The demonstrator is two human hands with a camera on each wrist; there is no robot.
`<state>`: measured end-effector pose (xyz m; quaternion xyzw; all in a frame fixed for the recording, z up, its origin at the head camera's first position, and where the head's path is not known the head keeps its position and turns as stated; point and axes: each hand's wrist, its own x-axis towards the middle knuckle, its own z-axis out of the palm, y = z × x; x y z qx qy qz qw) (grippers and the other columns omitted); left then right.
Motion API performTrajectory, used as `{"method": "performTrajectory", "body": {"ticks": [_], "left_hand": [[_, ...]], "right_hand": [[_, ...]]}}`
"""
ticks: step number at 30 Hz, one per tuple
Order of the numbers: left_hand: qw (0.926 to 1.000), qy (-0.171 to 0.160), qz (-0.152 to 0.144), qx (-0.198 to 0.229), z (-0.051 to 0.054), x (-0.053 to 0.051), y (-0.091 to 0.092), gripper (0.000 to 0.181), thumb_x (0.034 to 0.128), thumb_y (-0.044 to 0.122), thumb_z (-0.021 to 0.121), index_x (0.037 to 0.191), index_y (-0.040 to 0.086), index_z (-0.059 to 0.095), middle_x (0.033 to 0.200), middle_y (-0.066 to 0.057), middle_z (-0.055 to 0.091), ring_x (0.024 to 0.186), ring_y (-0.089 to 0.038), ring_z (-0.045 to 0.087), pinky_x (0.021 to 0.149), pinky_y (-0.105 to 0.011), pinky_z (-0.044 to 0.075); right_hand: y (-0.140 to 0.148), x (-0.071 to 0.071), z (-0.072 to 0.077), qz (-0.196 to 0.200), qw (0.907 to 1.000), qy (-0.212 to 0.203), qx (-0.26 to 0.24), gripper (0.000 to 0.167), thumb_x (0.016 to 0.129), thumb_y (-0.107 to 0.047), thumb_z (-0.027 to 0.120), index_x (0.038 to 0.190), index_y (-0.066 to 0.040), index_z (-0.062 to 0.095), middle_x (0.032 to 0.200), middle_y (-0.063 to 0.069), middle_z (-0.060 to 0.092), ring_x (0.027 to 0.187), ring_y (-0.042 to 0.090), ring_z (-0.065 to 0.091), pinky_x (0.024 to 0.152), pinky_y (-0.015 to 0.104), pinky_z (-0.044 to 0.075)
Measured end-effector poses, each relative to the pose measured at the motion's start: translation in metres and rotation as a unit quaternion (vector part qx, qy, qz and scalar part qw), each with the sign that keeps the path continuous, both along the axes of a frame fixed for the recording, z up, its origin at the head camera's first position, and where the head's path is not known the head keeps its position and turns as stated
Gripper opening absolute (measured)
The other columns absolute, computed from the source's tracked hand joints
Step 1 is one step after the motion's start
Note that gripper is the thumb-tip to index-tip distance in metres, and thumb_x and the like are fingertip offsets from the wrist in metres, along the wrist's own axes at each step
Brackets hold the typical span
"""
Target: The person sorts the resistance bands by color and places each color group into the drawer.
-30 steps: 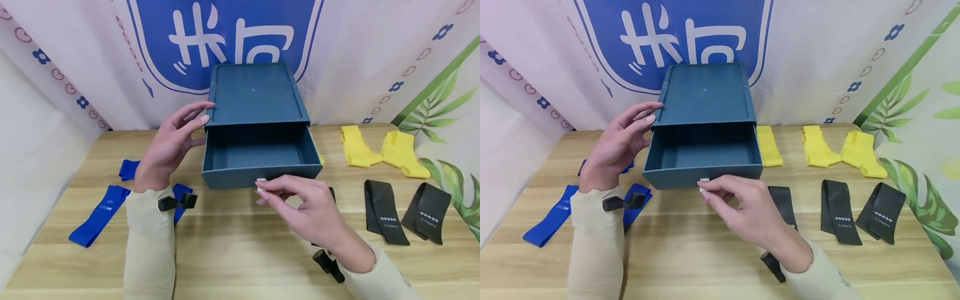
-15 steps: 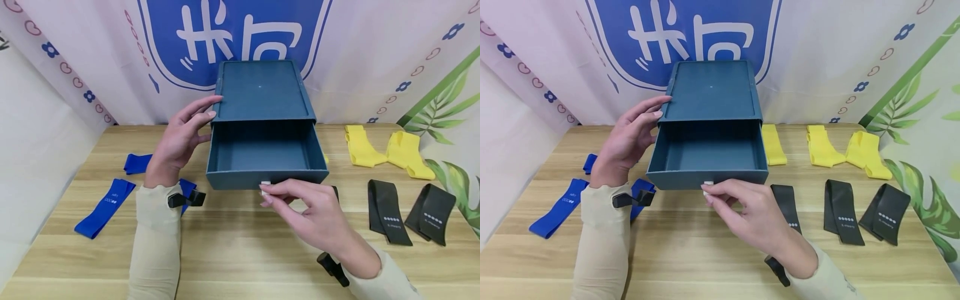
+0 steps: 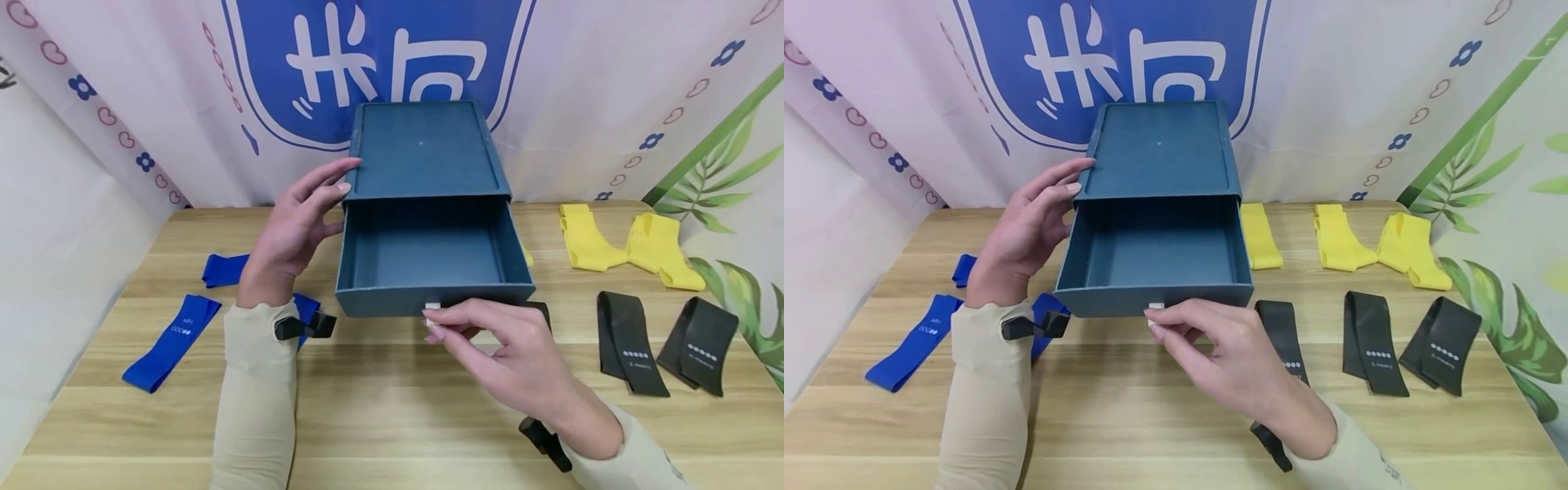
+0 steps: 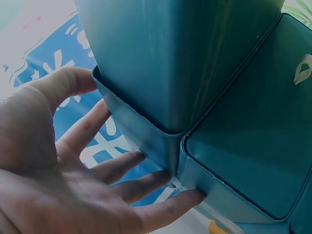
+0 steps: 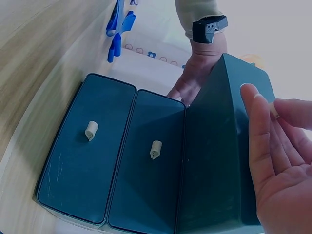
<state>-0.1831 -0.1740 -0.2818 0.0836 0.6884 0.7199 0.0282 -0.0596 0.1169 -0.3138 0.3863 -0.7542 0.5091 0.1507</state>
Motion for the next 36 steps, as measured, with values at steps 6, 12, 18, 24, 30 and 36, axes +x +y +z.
{"method": "performTrajectory", "body": {"ticks": [6, 12, 18, 24, 30, 36], "left_hand": [[1.0000, -0.005, 0.005, 0.003, -0.002, 0.000, 0.002, 0.043, 0.1087, 0.026, 0.060, 0.152, 0.024, 0.063, 0.171, 0.005, 0.040, 0.156, -0.033, 0.039, 0.121, -0.074, 0.038], [0.9999, -0.010, 0.013, 0.001, -0.003, 0.000, 0.001, 0.043, 0.1084, 0.027, 0.061, 0.151, 0.025, 0.064, 0.171, 0.006, 0.041, 0.158, -0.032, 0.037, 0.121, -0.075, 0.037], [0.9998, -0.009, 0.019, -0.004, 0.000, -0.001, 0.001, 0.043, 0.1079, 0.030, 0.062, 0.151, 0.026, 0.064, 0.171, 0.006, 0.040, 0.158, -0.032, 0.037, 0.121, -0.075, 0.036], [0.9999, -0.007, 0.014, 0.002, 0.001, 0.000, 0.001, 0.043, 0.1081, 0.027, 0.061, 0.151, 0.025, 0.064, 0.171, 0.005, 0.040, 0.156, -0.032, 0.038, 0.121, -0.074, 0.037], [0.9999, -0.006, 0.013, 0.002, -0.001, 0.001, 0.002, 0.043, 0.1085, 0.027, 0.061, 0.151, 0.025, 0.064, 0.171, 0.006, 0.040, 0.156, -0.032, 0.039, 0.122, -0.074, 0.037], [0.9998, -0.007, 0.016, 0.005, -0.003, 0.001, 0.002, 0.043, 0.1077, 0.028, 0.062, 0.150, 0.025, 0.065, 0.170, 0.005, 0.041, 0.155, -0.030, 0.039, 0.121, -0.074, 0.037]], "right_hand": [[0.000, 0.002, -0.001, -0.011, 0.9999, 0.004, 0.007, 0.032, 0.088, 0.012, 0.080, 0.113, -0.007, 0.081, 0.103, 0.008, 0.084, 0.083, 0.009, 0.079, 0.073, 0.017, 0.062], [0.009, 0.007, 0.003, -0.022, 0.9985, -0.022, 0.045, 0.034, 0.091, 0.005, 0.080, 0.122, -0.009, 0.080, 0.111, 0.004, 0.084, 0.086, 0.003, 0.077, 0.072, 0.017, 0.062], [0.041, 0.004, 0.003, -0.025, 0.9978, -0.011, 0.060, 0.030, 0.087, 0.008, 0.082, 0.107, -0.014, 0.083, 0.093, -0.003, 0.083, 0.078, 0.001, 0.074, 0.068, 0.016, 0.059], [0.082, -0.014, -0.019, -0.008, 0.9868, -0.129, 0.097, 0.025, 0.095, 0.005, 0.076, 0.100, -0.019, 0.080, 0.081, -0.006, 0.079, 0.068, 0.005, 0.073, 0.060, 0.022, 0.060], [0.120, -0.046, -0.040, -0.112, 0.9399, -0.269, 0.177, 0.014, 0.105, -0.012, 0.069, 0.113, -0.008, 0.079, 0.098, 0.008, 0.083, 0.074, 0.010, 0.076, 0.061, 0.029, 0.061], [0.137, -0.070, -0.056, -0.163, 0.8924, -0.368, 0.205, 0.031, 0.105, -0.019, 0.070, 0.130, -0.001, 0.071, 0.118, 0.018, 0.079, 0.082, 0.013, 0.074, 0.068, 0.031, 0.061]]}}
